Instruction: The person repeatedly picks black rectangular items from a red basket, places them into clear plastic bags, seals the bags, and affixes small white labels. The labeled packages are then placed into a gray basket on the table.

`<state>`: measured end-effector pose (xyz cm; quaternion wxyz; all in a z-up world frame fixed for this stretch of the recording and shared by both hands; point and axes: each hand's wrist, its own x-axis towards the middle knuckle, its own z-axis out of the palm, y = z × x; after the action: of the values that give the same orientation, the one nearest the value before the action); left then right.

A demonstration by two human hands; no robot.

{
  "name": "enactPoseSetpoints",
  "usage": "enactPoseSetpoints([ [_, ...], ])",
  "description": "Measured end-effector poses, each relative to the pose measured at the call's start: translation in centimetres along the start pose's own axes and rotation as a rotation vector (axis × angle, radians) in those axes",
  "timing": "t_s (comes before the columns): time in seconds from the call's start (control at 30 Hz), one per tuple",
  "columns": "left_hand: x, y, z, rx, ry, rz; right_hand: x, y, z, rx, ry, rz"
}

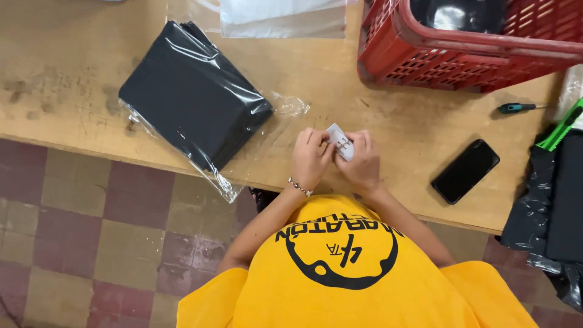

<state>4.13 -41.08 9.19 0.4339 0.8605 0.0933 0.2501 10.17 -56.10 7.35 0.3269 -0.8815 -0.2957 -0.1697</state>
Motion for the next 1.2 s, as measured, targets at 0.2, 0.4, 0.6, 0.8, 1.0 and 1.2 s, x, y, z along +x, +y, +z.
enactPoseSetpoints([
  [0.2, -0.4, 0.7, -0.2, -0.02, 0.066, -0.1, 0.5, -1.3, -0.1, -0.007, 0.094, -0.037],
  [0.4, -0.5, 1.7, -0.7, -0.004, 0.082, -0.134, 1.1, -2.5, -0.9, 0.038, 0.115, -0.082],
  [0.6, -0.4, 2.5, -1.0, -0.016, 0.109, -0.131, 1.4, -3.4, -1.3, 0.031, 0.135, -0.081],
  [0.8, -0.2, 2.8, -1.3, -0.022, 0.12, -0.13, 1.8, -3.7, -1.5, 0.037, 0.139, -0.077],
  [1.0, -0.1, 2.5, -1.2, -0.035, 0.132, -0.148, 1.7, -3.8, -1.4, 0.044, 0.129, -0.076],
  [1.2, -0.1, 2.0, -1.1, -0.014, 0.137, -0.113, 1.9, -3.8, -1.2, 0.049, 0.123, -0.085],
])
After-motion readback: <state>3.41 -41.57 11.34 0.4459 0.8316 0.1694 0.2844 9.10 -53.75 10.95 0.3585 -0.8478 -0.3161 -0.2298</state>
